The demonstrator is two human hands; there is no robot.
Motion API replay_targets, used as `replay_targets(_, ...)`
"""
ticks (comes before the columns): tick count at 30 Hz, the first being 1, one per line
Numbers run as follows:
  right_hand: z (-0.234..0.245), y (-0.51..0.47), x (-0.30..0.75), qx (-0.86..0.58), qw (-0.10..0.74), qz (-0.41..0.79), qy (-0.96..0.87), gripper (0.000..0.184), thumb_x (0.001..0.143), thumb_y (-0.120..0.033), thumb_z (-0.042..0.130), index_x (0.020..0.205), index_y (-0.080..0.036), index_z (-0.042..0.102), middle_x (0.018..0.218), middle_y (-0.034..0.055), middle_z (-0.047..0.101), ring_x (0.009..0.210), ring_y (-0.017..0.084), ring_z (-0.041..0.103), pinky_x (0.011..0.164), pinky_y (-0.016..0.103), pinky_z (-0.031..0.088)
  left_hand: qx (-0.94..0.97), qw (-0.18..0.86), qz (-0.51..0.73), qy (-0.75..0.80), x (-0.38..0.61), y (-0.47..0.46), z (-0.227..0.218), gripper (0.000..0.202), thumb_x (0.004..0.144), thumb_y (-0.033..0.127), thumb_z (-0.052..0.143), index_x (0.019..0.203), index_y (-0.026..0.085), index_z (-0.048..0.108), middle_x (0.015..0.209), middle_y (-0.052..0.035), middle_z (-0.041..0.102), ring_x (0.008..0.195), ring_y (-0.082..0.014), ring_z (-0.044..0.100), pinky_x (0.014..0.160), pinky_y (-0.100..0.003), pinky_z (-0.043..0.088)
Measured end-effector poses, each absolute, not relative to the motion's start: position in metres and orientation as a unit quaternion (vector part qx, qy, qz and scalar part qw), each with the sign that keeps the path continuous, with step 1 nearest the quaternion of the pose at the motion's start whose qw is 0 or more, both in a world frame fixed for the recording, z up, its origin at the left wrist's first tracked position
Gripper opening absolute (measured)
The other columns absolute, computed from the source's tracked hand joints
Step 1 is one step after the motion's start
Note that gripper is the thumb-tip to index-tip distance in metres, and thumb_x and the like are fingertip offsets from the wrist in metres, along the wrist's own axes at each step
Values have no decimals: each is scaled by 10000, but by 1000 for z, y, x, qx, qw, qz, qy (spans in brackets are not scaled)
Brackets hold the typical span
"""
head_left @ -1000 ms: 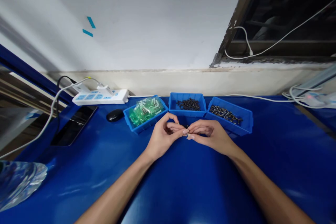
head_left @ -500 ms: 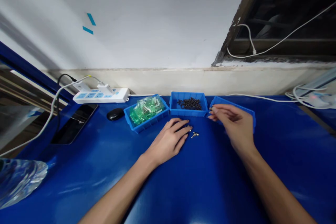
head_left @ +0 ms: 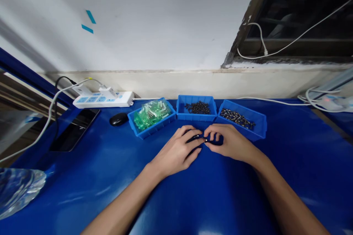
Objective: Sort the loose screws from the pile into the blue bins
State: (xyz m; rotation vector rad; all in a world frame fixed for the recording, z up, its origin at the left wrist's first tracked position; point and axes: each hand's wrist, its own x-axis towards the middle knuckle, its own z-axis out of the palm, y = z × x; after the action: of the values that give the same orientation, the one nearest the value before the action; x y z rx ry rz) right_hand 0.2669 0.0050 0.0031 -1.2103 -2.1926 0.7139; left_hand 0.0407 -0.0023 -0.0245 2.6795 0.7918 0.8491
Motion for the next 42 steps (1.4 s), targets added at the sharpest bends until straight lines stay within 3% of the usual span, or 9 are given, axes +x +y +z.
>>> replay_targets(10,3,7,269,-480,305,387,-726,43,751,-197,651,771,-197,689,766,29,755,663,172,714,618,255,558,915,101,284,267,41,-1,-28,229,1039,181,501,1084,133,721,1109,-116,712,1170,-274,572,998,-446,552)
replay_targets(15,10,6,268,-472,348,411,-698,78,705,-196,710,781,-206,719,766,28,762,677,181,725,635,268,585,916,92,263,287,41,-1,-27,271,1039,193,497,1235,149,679,1153,-132,670,1108,-275,576,951,-459,564)
replay_targets(18,13,6,268,-481,431,361,-672,91,716,-233,743,804,-214,731,743,24,744,655,178,706,646,290,585,920,85,247,291,42,-3,-28,279,1036,191,502,1253,155,674,1182,-135,648,1116,-280,570,949,-458,561)
replay_targets(22,13,9,268,-553,600,181,-548,116,751,-271,760,843,-214,717,765,20,717,625,162,673,622,300,567,923,79,254,280,41,-4,-29,240,1041,188,492,1155,140,698,1151,-129,658,1106,-277,560,946,-444,558)
replay_targets(25,12,10,266,-581,649,92,-483,120,782,-282,748,860,-210,693,768,17,699,610,152,662,593,292,553,918,80,270,280,40,-2,-29,221,1043,180,491,1108,135,697,1112,-121,671,1077,-266,566,929,-429,560)
replay_targets(30,12,5,263,-508,530,147,-662,107,845,-239,671,942,-223,714,717,2,694,601,154,644,599,293,561,892,74,302,328,39,2,-28,202,1040,172,484,1054,145,683,1063,-118,683,1001,-247,588,874,-416,575)
replay_targets(36,2,2,265,-441,286,191,-829,211,817,-155,670,990,-242,756,985,43,777,875,217,730,842,351,580,882,62,305,354,37,5,-27,190,1033,172,486,1057,140,672,1024,-107,687,945,-240,585,840,-409,580)
replay_targets(38,-2,4,267,-442,264,212,-830,237,803,-136,679,996,-240,767,961,48,781,862,218,732,833,345,579,882,65,303,355,36,5,-27,196,1036,178,481,1058,147,674,1020,-104,688,942,-237,587,838,-406,580)
replay_targets(42,-5,7,267,-448,289,253,-807,204,799,-121,653,905,-230,789,783,23,758,629,158,676,646,277,562,884,68,306,348,36,5,-27,190,1033,177,489,1047,148,676,1015,-100,688,935,-232,591,830,-392,576)
